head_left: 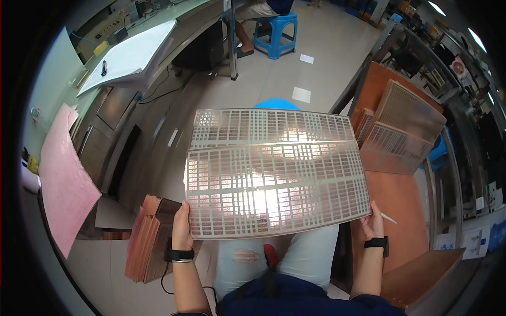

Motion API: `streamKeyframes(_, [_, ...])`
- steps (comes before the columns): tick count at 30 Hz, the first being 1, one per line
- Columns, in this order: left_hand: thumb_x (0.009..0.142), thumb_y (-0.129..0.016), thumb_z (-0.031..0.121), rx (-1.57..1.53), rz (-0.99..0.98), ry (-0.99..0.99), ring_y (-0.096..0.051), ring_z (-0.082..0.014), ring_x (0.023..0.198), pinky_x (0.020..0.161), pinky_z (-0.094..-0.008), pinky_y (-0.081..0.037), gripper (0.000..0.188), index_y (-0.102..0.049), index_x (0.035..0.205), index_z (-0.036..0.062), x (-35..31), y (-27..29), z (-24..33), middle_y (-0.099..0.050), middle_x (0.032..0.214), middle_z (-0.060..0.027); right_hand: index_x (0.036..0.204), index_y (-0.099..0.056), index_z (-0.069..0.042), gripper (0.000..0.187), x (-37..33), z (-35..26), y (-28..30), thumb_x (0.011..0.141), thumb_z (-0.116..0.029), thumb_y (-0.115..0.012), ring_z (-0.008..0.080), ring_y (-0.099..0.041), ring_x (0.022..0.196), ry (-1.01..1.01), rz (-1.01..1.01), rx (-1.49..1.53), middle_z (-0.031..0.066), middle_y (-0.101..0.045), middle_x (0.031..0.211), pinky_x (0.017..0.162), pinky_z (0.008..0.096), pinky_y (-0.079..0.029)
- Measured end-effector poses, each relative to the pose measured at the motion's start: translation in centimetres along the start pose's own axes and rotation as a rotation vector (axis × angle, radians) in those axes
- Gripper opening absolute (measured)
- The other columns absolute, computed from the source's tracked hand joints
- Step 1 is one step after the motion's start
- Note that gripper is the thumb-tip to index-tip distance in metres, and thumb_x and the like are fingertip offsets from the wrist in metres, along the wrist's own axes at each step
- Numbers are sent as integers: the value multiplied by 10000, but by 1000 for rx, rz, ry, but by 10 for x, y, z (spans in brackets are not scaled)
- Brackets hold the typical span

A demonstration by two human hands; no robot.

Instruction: The recorder is inspecting and marking metal panels with a white pen on an inspection table.

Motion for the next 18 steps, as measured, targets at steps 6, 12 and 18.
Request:
streamKeyframes(6, [986,-378,349,133,83,-82,-573,-119,873,777,-267,-458,440,-574,1081,-34,-2,-3,9,-622,1003,-70,1111,-545,0,305,28,-26,5,961,-250,-458,37,-464,604,184,-61,-269,-14,-562,801,487,171,-366])
streamKeyframes(12, [993,-360,332,179,172,-177,-555,-97,764,704,-254,-452,421,-598,986,-14,0,11,8,-625,895,-47,1195,-505,25,359,27,-36,-24,967,-246,-442,72,-555,758,204,-139,-325,23,-596,913,639,201,-466])
streamKeyframes(18, [997,-354,318,260,216,-267,-502,-53,655,595,-217,-418,405,-601,946,1,5,14,10,-590,779,-3,1188,-515,32,366,16,-48,-42,967,-249,-439,114,-587,923,208,-234,-340,78,-611,1050,791,239,-490])
Point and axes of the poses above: each hand's wrist, its own x-axis towards the middle knuckle, its own y-axis out of the back of the hand, z = x × y, the point moved 10 cm from there along x, towards the middle knuckle
